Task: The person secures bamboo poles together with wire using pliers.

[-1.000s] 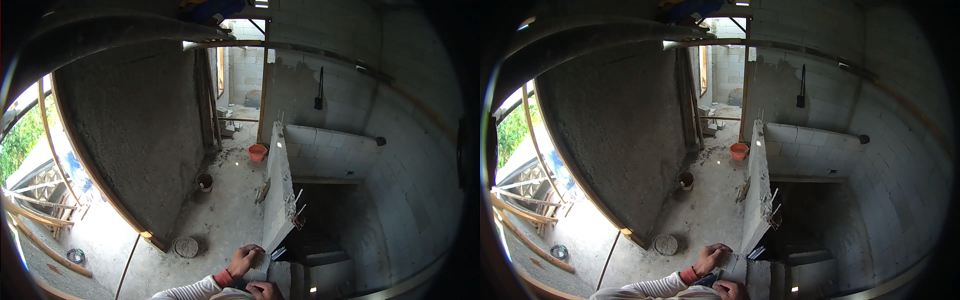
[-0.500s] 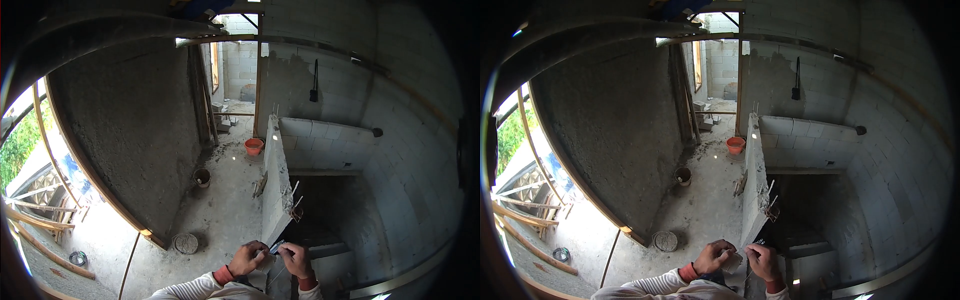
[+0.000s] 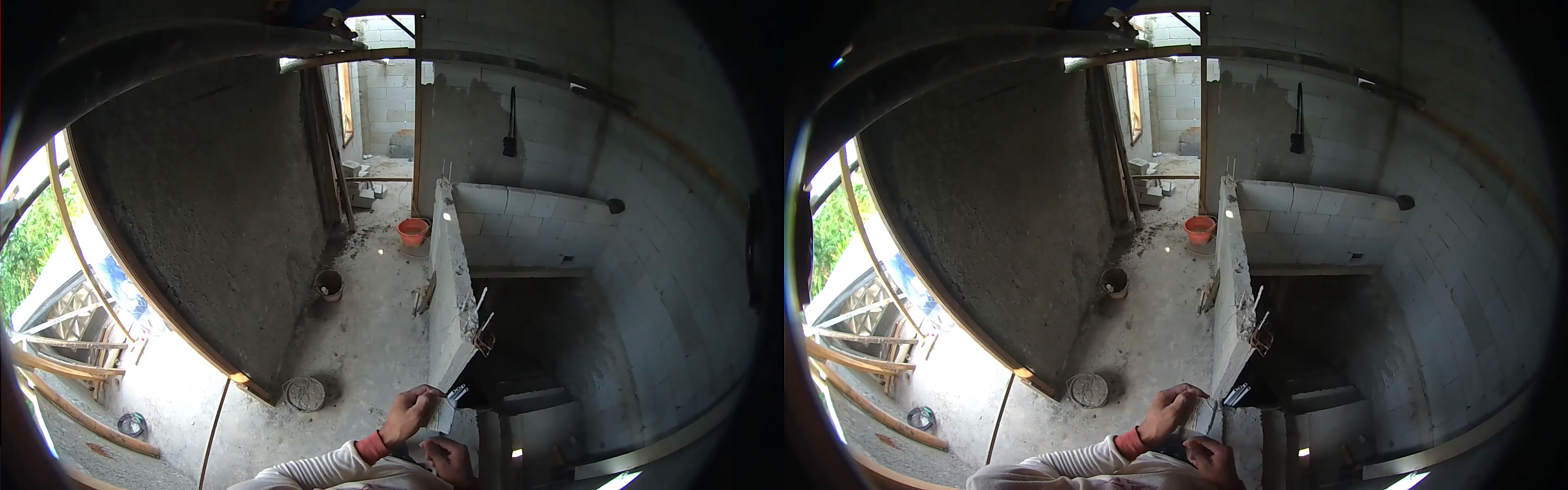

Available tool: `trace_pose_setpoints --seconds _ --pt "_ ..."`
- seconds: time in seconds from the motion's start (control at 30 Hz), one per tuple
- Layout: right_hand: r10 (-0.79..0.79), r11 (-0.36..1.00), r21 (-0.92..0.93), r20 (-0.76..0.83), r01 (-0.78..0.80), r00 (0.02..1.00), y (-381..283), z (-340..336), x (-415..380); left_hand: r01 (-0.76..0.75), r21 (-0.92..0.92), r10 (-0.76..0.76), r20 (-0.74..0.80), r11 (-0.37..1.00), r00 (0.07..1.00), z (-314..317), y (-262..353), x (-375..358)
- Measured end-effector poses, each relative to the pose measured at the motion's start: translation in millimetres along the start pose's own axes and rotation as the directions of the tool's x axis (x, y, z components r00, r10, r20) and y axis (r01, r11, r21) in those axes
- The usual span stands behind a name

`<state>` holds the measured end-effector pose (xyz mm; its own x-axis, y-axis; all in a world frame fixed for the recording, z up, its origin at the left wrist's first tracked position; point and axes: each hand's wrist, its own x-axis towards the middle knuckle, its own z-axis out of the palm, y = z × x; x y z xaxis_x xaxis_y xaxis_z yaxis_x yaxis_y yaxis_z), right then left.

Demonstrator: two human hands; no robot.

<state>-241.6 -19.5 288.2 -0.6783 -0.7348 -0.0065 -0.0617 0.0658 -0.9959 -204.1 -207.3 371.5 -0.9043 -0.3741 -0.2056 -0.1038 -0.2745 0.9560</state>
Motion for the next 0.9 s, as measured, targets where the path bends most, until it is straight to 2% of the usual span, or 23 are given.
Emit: trace_pose_setpoints --seconds 0.03,0.07,0.1,0.13,0.17,0.23,0.33,0.43,0.47,0.53,0.57,0.6,0.63,0.67,0.7,0.8,0.83,0.87,0.9 --pt "0.065 0.998 0.008 -0.026 -0.065 0.998 30 -13 1 -0.073 0.072 0.066 0.098 0.995 0.993 2 0 -2" --pt "0.02 0.999 -0.029 -0.097 -0.023 0.995 56 -27 5 -0.152 0.135 0.123 0.199 0.979 0.972 3 -1 -3" --pt "-0.113 0.978 -0.196 -0.189 0.075 0.975 29 -35 6 -0.233 0.19 0.169 0.302 0.954 0.938 4 -1 -6" --pt "-0.253 0.919 -0.366 -0.255 0.149 0.933 -14 -42 11 -0.429 0.279 0.299 0.406 0.859 0.864 5 6 -12" --pt "-0.177 0.962 -0.251 -0.288 0.105 0.941 -28 -48 13 -0.482 0.427 0.289 0.442 0.765 0.849 6 4 -10" --pt "-0.01 1.0 -0.007 -0.33 0.008 0.944 -48 -56 10 -0.534 0.6 0.336 0.417 0.596 0.844 12 19 -17" --pt "-0.1 0.995 -0.002 -0.211 0.102 0.972 -102 -42 -4 -0.41 0.716 0.34 0.251 0.565 0.907 14 17 -7" --pt "-0.142 0.99 0.025 0.037 0.142 0.989 -107 -16 -12 -0.411 0.607 0.491 0.039 0.68 0.87 18 20 5" --pt "-0.06 0.998 0.038 0.135 0.055 0.989 -96 -12 -13 -0.467 0.473 0.525 0.013 0.747 0.851 18 20 10" --pt "-0.028 0.999 0.039 0.0 0.028 1.0 -75 -7 -15 -0.288 0.19 0.265 0.136 0.939 0.955 16 34 -1" --pt "-0.013 0.999 0.039 -0.067 0.016 0.998 -62 -8 -14 -0.157 0.053 0.142 0.224 0.986 0.964 16 43 -6" --pt "-0.025 0.998 0.05 -0.139 0.032 0.99 -42 -20 -12 -0.244 0.133 0.184 0.356 0.961 0.916 13 45 -10" --pt "-0.125 0.991 0.02 -0.25 0.134 0.96 -43 -26 -8 -0.442 0.212 0.306 0.469 0.872 0.829 13 48 -13" --pt "-0.221 0.974 -0.032 -0.355 0.225 0.908 -49 -31 -3 -0.528 0.34 0.316 0.514 0.778 0.798 14 46 -14" --pt "-0.162 0.983 0.024 -0.343 0.18 0.925 -59 -42 0 -0.602 0.452 0.315 0.561 0.659 0.766 15 43 -16" --pt "-0.186 0.97 -0.206 -0.304 0.127 0.934 -95 -35 -3 -0.578 0.633 0.362 0.451 0.514 0.816 26 32 -12" --pt "-0.212 0.967 -0.201 -0.293 0.157 0.932 -89 -26 -2 -0.568 0.678 0.383 0.425 0.467 0.821 25 27 -5" --pt "-0.168 0.98 -0.152 -0.307 0.126 0.937 -88 -18 -6 -0.672 0.654 0.479 0.492 0.348 0.727 26 23 3" --pt "-0.122 0.99 -0.104 -0.315 0.093 0.941 -89 -11 -9 -0.649 0.639 0.502 0.434 0.414 0.748 26 20 5"
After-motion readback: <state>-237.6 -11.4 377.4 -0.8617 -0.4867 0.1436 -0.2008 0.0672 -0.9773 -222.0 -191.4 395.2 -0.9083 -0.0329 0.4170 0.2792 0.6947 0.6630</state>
